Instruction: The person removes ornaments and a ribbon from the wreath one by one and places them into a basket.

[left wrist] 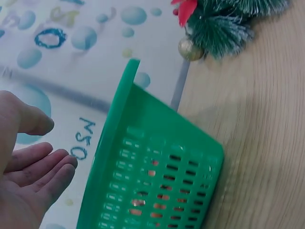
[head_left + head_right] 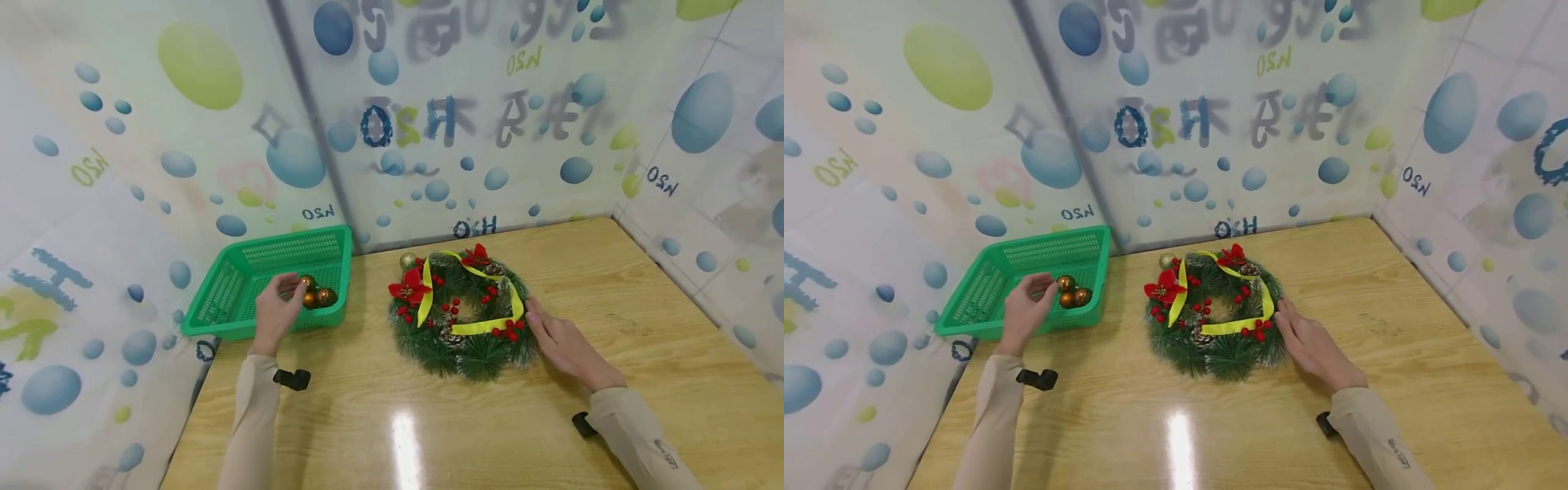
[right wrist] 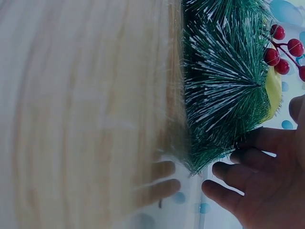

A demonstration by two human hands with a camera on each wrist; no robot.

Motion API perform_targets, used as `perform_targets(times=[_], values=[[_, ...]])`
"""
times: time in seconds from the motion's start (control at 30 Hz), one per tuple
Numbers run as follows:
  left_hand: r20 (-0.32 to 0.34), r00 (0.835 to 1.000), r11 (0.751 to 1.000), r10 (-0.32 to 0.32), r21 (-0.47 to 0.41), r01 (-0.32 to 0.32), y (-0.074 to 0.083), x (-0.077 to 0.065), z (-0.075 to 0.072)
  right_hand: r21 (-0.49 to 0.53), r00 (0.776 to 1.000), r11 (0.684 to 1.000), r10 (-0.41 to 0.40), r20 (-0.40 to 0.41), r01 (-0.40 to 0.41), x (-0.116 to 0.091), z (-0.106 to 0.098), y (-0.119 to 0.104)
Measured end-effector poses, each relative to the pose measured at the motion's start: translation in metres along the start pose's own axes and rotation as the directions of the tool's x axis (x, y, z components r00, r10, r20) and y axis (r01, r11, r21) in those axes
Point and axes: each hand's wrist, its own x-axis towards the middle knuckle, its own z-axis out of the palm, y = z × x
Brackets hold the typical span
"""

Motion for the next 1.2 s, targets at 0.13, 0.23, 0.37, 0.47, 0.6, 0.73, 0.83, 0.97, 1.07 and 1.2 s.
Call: perform_targets(times=[0.13, 0.23, 0.37, 0.47, 0.6, 0.73, 0.83, 0.97, 1.07, 1.2], values=[[0.017, 0.999, 0.999, 0.031, -0.031, -0.03, 0.012, -0.003, 0.012, -0.003, 1.0, 1.0, -0.005, -0.007, 0.005, 0.0, -0.002, 0.0], [0.033, 0.998, 0.997, 0.059, -0.042, -0.058, 0.019, -0.005, 0.021, -0.007, 1.0, 1.0, -0.01, -0.012, 0.01, 0.001, -0.003, 0.001], [0.06, 0.995, 0.995, 0.084, -0.061, -0.081, 0.025, -0.009, 0.035, -0.009, 1.0, 1.0, -0.005, -0.017, 0.005, 0.001, -0.002, 0.002], [0.065, 0.993, 0.993, 0.101, -0.07, -0.097, 0.027, -0.01, 0.047, -0.007, 1.0, 1.0, 0.0, -0.014, 0.0, 0.001, -0.002, 0.002], [0.072, 0.989, 0.987, 0.13, -0.105, -0.122, 0.034, -0.013, 0.064, -0.006, 1.0, 1.0, 0.004, -0.007, -0.004, 0.001, -0.003, 0.001], [0.102, 0.984, 0.979, 0.145, -0.156, -0.128, 0.044, -0.016, 0.082, -0.007, 1.0, 1.0, 0.008, -0.005, -0.008, 0.0, -0.005, 0.001], [0.126, 0.981, 0.979, 0.149, -0.155, -0.129, 0.048, -0.018, 0.097, -0.007, 1.0, 1.0, 0.006, -0.007, -0.006, 0.0, -0.004, 0.002], [0.16, 0.976, 0.981, 0.148, -0.152, -0.124, 0.048, -0.023, 0.113, 0.005, 1.0, 1.0, 0.003, -0.011, -0.003, 0.0, -0.002, 0.004], [0.18, 0.974, 0.98, 0.14, -0.164, -0.11, 0.046, -0.026, 0.122, 0.014, 1.0, 1.0, 0.003, -0.011, -0.002, 0.0, 0.0, 0.004], [0.2, 0.972, 0.983, 0.123, -0.158, -0.092, 0.044, -0.03, 0.131, 0.014, 1.0, 1.0, 0.004, -0.003, -0.004, 0.001, 0.001, 0.004]])
